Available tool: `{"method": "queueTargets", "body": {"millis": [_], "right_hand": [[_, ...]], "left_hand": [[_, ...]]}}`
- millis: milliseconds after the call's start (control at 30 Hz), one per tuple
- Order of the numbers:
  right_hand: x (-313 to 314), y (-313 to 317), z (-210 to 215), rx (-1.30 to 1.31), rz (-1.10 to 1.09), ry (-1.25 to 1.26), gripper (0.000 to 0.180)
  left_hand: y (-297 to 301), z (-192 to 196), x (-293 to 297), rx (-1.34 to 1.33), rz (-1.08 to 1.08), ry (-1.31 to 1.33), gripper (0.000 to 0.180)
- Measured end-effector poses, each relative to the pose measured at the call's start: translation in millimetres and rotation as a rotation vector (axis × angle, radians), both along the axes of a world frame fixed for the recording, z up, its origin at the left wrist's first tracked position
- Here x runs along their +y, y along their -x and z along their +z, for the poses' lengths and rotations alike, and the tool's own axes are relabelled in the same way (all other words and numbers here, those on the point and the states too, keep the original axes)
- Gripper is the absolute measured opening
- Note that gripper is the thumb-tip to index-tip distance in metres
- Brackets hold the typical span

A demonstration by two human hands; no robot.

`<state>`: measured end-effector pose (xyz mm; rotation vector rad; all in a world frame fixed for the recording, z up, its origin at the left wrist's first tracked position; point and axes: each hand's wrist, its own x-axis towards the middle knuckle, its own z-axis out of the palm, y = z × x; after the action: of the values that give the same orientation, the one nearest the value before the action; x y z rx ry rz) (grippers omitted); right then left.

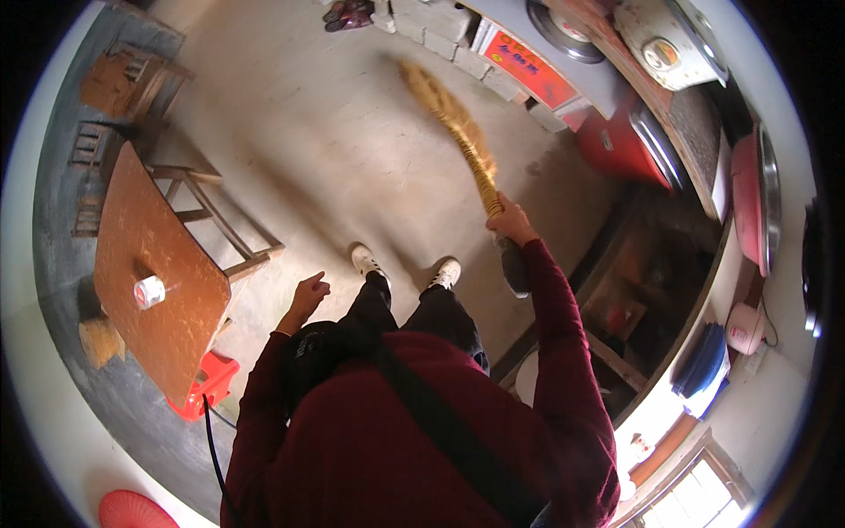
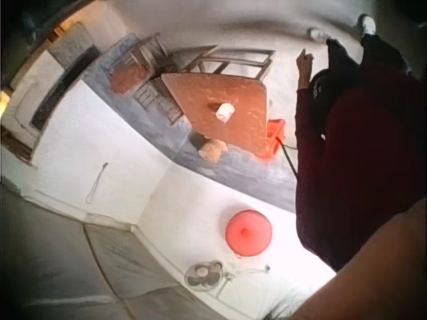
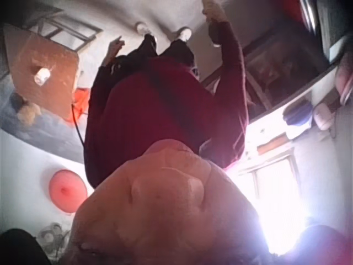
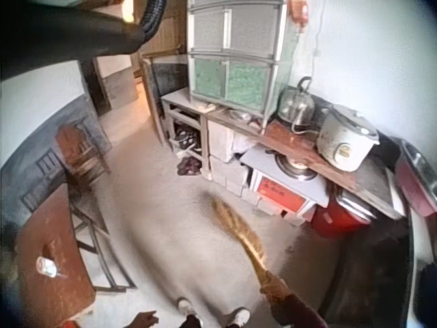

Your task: The person sweeps a concrete floor with a traditional straw broom, moving around furniture and a washing machine. They briefly lift a wooden board to sweep underneath it and continue sweeping debris toward a doorway.

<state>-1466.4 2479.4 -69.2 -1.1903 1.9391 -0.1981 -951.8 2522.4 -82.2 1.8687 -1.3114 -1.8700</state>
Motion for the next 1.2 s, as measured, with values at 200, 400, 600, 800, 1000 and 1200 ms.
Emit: {"method": "queueTargets", "body": {"millis": [200, 400, 600, 800, 1000, 1200], "right_hand": [[-101.2, -24.5, -62.1, 0.116, -0.079, -0.09, 0.084], [-130.6, -93.5, -51.9, -0.032, 0.071, -0.193, 0.084], [-69.6, -92.6, 36.3, -0.192, 0.159, -0.062, 0.082], [94.6, -66.6, -7.5, 0.043, -0.18, -0.037, 0.075], [136.5, -75.5, -68.2, -0.306, -0.145, 0.012, 0.052], [55.5, -212.4, -87.6, -0.302, 0.472, 0.461, 0.019]], "left_hand": [[-72.4, -1.7, 31.5, -0.102, -0.004, -0.083, 0.053], [-98.3, -0.8, 53.2, -0.108, 0.157, -0.062, 0.054], [-94.6, -16.1, 32.2, -0.058, 0.104, 0.012, 0.052], [-96.2, -33.7, 0.3, 0.011, -0.037, 0.004, 0.052], [-100.0, -27.8, -9.1, 0.039, 0.011, -0.007, 0.051], [-127.7, -26.6, -2.5, 0.018, 0.063, -0.039, 0.052]]}}
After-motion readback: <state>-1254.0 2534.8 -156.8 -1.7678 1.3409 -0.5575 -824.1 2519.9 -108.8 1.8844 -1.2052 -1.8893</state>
